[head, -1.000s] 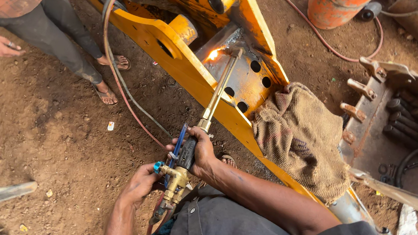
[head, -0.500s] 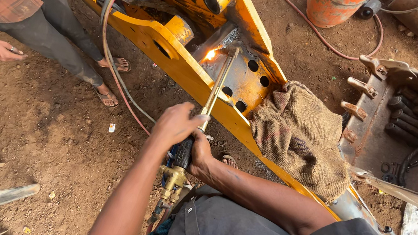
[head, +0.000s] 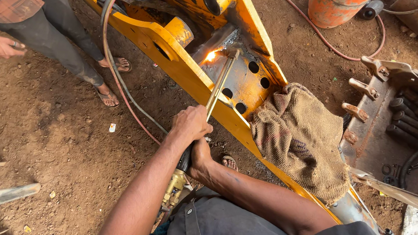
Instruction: The person uses a cutting torch to cut through a metal component on a piece of heavy machinery, moving the flame along the surface until the piece separates.
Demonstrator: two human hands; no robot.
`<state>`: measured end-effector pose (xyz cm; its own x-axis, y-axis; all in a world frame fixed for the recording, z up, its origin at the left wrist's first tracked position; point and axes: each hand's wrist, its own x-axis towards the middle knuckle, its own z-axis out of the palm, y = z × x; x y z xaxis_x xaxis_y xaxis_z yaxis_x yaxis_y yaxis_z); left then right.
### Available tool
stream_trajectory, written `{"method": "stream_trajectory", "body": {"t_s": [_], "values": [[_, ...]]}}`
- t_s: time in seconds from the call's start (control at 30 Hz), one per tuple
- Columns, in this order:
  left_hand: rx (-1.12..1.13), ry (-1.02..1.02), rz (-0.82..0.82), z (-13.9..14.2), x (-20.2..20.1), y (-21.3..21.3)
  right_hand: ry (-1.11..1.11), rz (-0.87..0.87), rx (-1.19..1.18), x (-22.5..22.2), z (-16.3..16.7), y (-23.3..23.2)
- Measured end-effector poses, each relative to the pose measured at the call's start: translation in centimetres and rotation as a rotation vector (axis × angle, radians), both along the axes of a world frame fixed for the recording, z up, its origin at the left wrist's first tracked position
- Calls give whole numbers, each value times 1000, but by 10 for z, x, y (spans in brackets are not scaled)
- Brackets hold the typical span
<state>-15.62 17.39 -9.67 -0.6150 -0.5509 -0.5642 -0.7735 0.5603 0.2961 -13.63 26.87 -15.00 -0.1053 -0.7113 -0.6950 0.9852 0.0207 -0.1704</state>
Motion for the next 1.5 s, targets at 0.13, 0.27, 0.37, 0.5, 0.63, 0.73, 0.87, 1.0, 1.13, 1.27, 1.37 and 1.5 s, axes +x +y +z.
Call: {"method": "stream_trajectory", "body": {"t_s": [0.13, 0.27, 0.37, 0.5, 0.63, 0.73, 0.87, 1.0, 1.13, 1.27, 1.37, 1.5], "values": [[-39, 27, 6, 3, 1, 7, -14, -8, -35, 1, -2, 3], [-15, 33, 1, 1, 2, 6, 20, -3, -11, 1, -4, 4], [10, 31, 6, -2, 1, 5, 41, 19, -20, -1, -4, 3], [9, 45, 2, -5, 1, 3, 28, 25, 6, -1, -2, 3], [15, 5, 4, -6, -1, 4, 36, 22, 23, -2, 0, 3], [-10, 6, -12, -6, -1, 6, 44, 38, 26, -2, 0, 5], [-43, 26, -29, -7, 0, 6, 8, 16, -12, -1, -4, 5], [-34, 8, -32, -8, -1, 5, 15, 18, -23, 0, -11, 5], [-55, 28, -37, -8, 1, 5, 23, 21, -12, 1, -17, 5], [-38, 7, -40, -10, 2, 3, 8, 8, -19, 2, -19, 5], [-24, -12, -36, -11, 2, 4, 13, 23, 29, 2, -18, 4], [-37, -6, -43, -11, 2, 4, 34, 26, 37, 2, -17, 3]]}}
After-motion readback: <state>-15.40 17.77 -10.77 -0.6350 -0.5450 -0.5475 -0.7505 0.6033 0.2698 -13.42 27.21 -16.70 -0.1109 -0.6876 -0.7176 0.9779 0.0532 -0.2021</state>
